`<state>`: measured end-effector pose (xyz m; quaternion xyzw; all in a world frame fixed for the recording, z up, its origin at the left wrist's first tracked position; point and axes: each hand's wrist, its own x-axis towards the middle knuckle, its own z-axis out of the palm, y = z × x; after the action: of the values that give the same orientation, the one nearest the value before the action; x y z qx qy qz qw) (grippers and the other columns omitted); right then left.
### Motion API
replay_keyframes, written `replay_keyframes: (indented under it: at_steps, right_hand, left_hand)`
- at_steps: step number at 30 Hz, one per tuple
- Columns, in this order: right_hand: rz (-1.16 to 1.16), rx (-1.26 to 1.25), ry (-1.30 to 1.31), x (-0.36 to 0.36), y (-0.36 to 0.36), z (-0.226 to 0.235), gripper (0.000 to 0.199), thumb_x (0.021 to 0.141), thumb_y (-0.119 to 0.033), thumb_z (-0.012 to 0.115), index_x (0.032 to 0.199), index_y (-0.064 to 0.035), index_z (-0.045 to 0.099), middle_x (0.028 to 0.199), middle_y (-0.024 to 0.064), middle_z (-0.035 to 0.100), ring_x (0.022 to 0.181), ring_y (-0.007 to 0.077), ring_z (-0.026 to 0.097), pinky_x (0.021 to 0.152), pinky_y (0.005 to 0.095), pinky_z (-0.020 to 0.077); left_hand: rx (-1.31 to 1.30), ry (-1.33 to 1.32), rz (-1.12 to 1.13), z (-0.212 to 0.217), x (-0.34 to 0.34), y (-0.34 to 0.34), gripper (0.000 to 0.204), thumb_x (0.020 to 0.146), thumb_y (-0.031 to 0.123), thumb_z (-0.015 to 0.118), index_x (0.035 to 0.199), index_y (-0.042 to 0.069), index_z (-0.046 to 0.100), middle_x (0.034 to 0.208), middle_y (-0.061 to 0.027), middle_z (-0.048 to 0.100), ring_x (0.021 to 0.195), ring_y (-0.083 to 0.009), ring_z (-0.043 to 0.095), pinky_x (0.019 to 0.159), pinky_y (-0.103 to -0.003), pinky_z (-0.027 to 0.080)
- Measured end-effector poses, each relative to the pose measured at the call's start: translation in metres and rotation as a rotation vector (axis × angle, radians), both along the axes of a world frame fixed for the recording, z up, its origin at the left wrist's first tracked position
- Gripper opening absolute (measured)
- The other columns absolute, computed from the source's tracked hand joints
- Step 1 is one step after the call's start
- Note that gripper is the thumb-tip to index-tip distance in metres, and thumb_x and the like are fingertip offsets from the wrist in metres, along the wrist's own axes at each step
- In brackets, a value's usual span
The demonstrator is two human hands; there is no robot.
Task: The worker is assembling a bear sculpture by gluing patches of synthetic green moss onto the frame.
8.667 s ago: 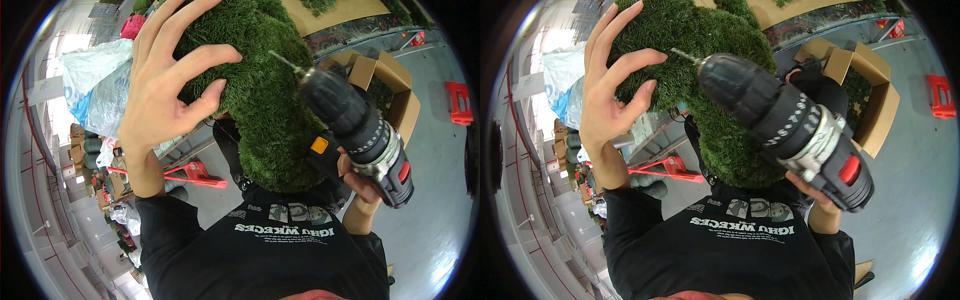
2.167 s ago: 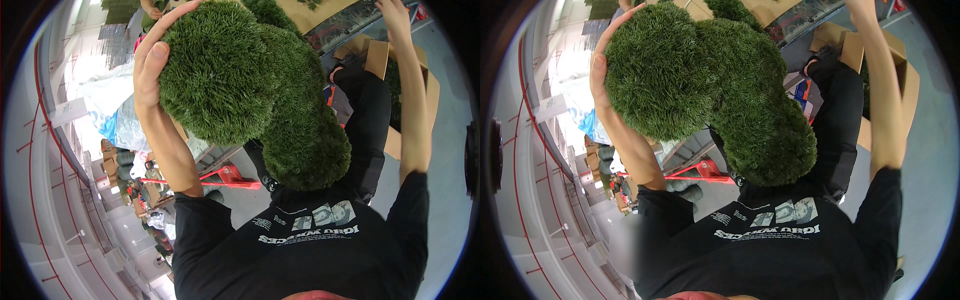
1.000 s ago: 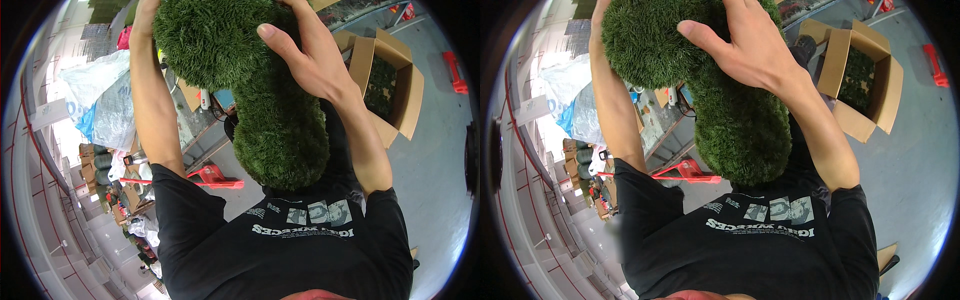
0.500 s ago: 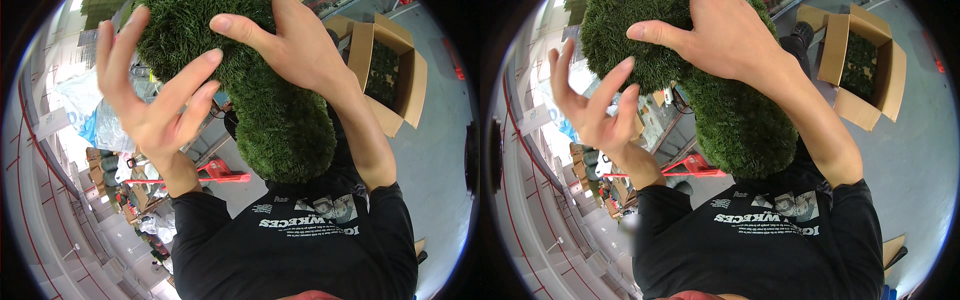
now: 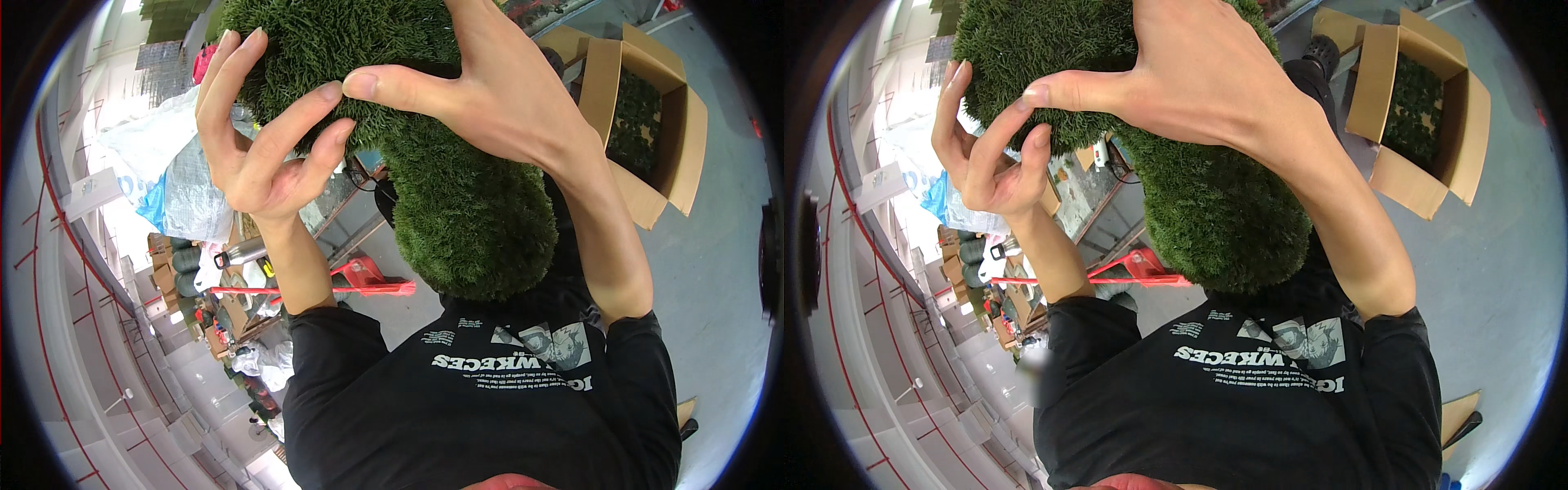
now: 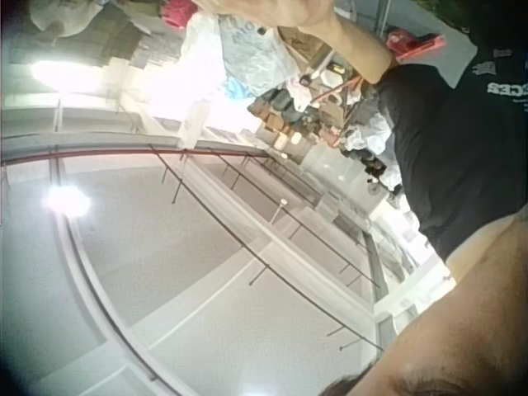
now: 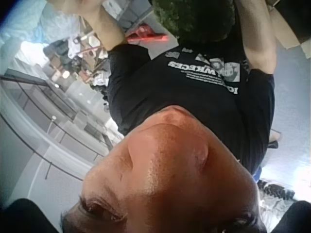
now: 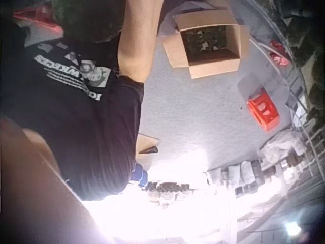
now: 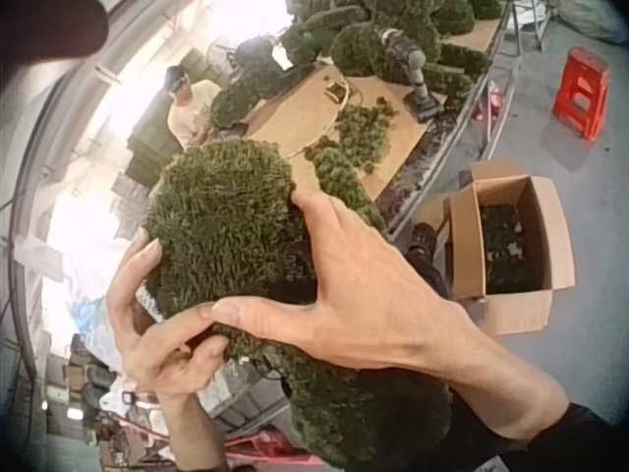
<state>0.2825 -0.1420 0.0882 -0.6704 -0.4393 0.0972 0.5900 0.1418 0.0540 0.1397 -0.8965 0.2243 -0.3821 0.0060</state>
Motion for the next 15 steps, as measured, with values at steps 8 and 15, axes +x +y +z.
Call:
replay_keyframes:
  at_steps: [8, 15]
  right_hand:
    - [-0.021, 0.041, 0.055, 0.009, 0.025, -0.029, 0.090, 0.090, -0.052, 0.076, 0.141, 0.0142, 0.043, 0.132, 0.0356, 0.055, 0.123, 0.0416, 0.059, 0.104, 0.0455, 0.0484]
    - [-0.101, 0.144, 0.031, 0.005, 0.039, -0.031, 0.085, 0.090, -0.048, 0.077, 0.139, 0.0142, 0.045, 0.129, 0.0342, 0.058, 0.122, 0.0406, 0.061, 0.103, 0.0436, 0.0490]
  left_hand:
    - [-0.175, -0.079, -0.015, -0.010, 0.001, 0.008, 0.033, 0.070, 0.030, 0.092, 0.095, 0.010, 0.082, 0.133, -0.0224, 0.063, 0.126, -0.0407, 0.060, 0.111, -0.052, 0.047]
    - [-0.302, -0.134, 0.153, -0.020, 0.006, -0.017, 0.016, 0.085, 0.007, 0.083, 0.090, -0.001, 0.071, 0.136, -0.0265, 0.055, 0.128, -0.0388, 0.060, 0.112, -0.053, 0.047]
